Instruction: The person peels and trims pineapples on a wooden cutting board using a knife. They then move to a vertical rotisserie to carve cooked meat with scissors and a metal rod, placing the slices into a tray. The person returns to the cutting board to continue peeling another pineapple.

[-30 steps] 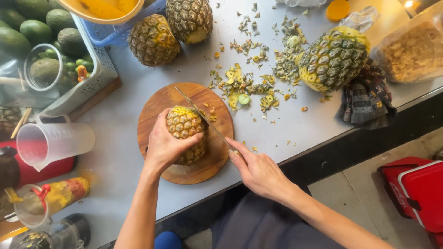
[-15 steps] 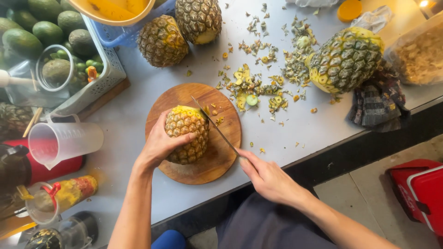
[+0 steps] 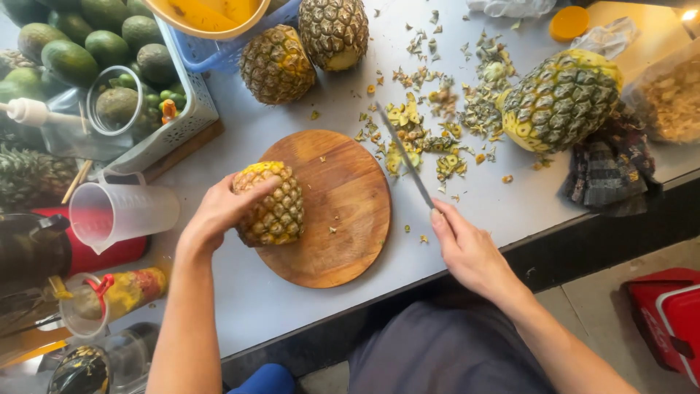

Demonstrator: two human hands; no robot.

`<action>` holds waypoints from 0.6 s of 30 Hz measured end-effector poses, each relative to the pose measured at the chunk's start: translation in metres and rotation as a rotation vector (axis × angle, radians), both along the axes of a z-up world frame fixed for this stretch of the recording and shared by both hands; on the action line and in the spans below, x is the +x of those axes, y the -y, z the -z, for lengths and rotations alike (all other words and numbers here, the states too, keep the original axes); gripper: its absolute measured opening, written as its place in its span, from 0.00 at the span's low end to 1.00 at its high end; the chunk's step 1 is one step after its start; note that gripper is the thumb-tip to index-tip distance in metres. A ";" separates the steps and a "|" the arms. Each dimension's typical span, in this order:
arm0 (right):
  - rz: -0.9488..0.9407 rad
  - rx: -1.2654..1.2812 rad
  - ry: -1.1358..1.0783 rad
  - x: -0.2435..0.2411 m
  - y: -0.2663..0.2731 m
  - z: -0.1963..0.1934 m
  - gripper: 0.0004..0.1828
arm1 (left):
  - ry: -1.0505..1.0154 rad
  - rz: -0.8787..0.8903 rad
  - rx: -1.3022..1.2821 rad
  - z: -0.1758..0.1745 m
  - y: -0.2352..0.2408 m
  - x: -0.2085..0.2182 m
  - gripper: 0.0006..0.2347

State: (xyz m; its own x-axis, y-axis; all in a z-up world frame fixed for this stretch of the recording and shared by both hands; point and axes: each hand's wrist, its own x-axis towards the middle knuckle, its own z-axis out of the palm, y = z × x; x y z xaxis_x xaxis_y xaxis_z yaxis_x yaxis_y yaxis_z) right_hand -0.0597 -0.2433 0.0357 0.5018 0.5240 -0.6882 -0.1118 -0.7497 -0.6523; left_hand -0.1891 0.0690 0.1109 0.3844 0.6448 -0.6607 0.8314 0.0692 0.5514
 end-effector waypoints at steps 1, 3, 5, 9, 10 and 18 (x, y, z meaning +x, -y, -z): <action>-0.023 0.017 -0.002 -0.006 -0.001 -0.008 0.29 | -0.069 0.049 0.090 0.004 0.004 0.001 0.46; -0.049 0.039 -0.002 -0.017 -0.005 -0.019 0.29 | -0.136 0.095 0.182 0.014 0.009 0.001 0.53; -0.109 0.077 -0.012 -0.028 -0.009 -0.028 0.28 | -0.189 0.247 0.276 0.029 0.013 0.003 0.51; -0.154 0.067 0.021 -0.035 -0.013 -0.040 0.28 | -0.181 0.208 0.167 0.027 0.060 0.026 0.50; -0.156 0.064 0.052 -0.035 -0.011 -0.039 0.28 | -0.180 0.223 0.199 0.025 0.068 0.030 0.48; -0.188 0.056 0.118 -0.040 -0.001 -0.039 0.27 | -0.097 0.253 0.339 0.045 0.085 0.026 0.49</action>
